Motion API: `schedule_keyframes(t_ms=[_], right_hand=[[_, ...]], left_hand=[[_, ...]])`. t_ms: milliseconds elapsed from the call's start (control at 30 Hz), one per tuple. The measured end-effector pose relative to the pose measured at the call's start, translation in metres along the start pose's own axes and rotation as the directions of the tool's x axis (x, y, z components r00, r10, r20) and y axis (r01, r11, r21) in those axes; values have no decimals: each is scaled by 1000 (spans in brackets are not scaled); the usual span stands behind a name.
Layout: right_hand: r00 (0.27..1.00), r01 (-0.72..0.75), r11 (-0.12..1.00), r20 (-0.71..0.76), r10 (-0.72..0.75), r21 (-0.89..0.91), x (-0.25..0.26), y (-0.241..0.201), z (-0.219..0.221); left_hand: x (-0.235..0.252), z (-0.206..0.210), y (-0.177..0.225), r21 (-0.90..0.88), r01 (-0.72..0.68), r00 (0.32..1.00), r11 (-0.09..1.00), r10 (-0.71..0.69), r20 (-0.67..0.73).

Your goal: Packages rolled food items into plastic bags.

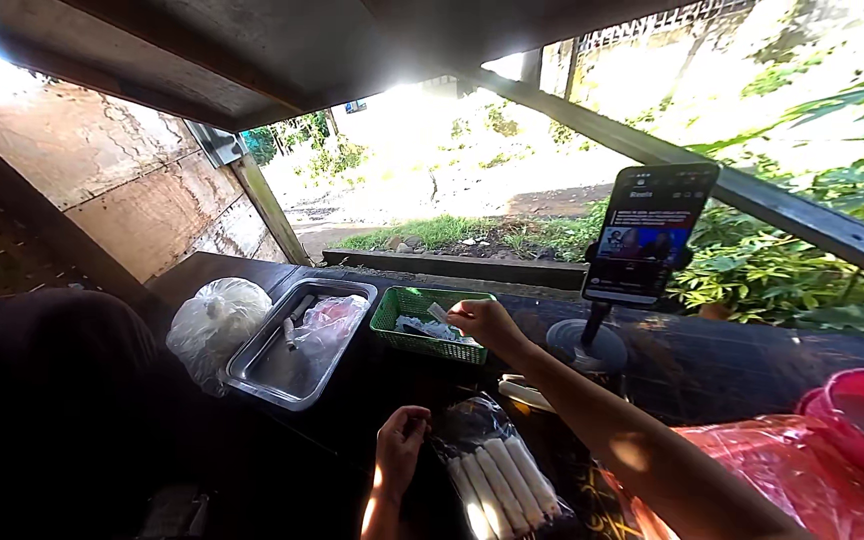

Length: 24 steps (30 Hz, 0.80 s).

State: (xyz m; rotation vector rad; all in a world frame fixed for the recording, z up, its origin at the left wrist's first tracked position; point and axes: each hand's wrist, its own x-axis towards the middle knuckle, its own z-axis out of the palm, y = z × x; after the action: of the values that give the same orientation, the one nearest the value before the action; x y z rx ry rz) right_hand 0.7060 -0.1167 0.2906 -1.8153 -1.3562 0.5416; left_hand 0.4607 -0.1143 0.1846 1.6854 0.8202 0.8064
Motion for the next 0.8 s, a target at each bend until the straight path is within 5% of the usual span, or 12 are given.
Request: schedule_keyframes(t_ms=[100, 300, 400, 467, 600, 667, 800], right_hand=[[998, 53, 995, -41, -50, 88, -26, 0, 3], [907, 367, 912, -146, -395, -185, -71, 1, 18], [722, 565, 724, -187, -666, -395, -81, 10, 29], [558, 655, 546, -153, -816, -523, -82, 16, 33], [376, 731, 318, -32, -926, -603, -89, 21, 34], [410, 724, 350, -38, -911, -595, -93, 22, 35], [703, 561, 713, -213, -679, -421, -103, 14, 34]], left_hand=[[1, 0, 0, 14, -18, 999, 1000, 19, -26], [-2, 2, 28, 132, -26, 990, 991, 44, -132], [-6, 9, 60, -145, 118, 980, 982, -139, -141], [-6, 9, 77, -304, 290, 954, 907, -300, 15], [-8, 8, 86, -388, 345, 939, 855, -317, 137], [-9, 8, 85, -345, 295, 955, 891, -274, 109], [-8, 4, 82, -142, 244, 969, 959, -239, 56]])
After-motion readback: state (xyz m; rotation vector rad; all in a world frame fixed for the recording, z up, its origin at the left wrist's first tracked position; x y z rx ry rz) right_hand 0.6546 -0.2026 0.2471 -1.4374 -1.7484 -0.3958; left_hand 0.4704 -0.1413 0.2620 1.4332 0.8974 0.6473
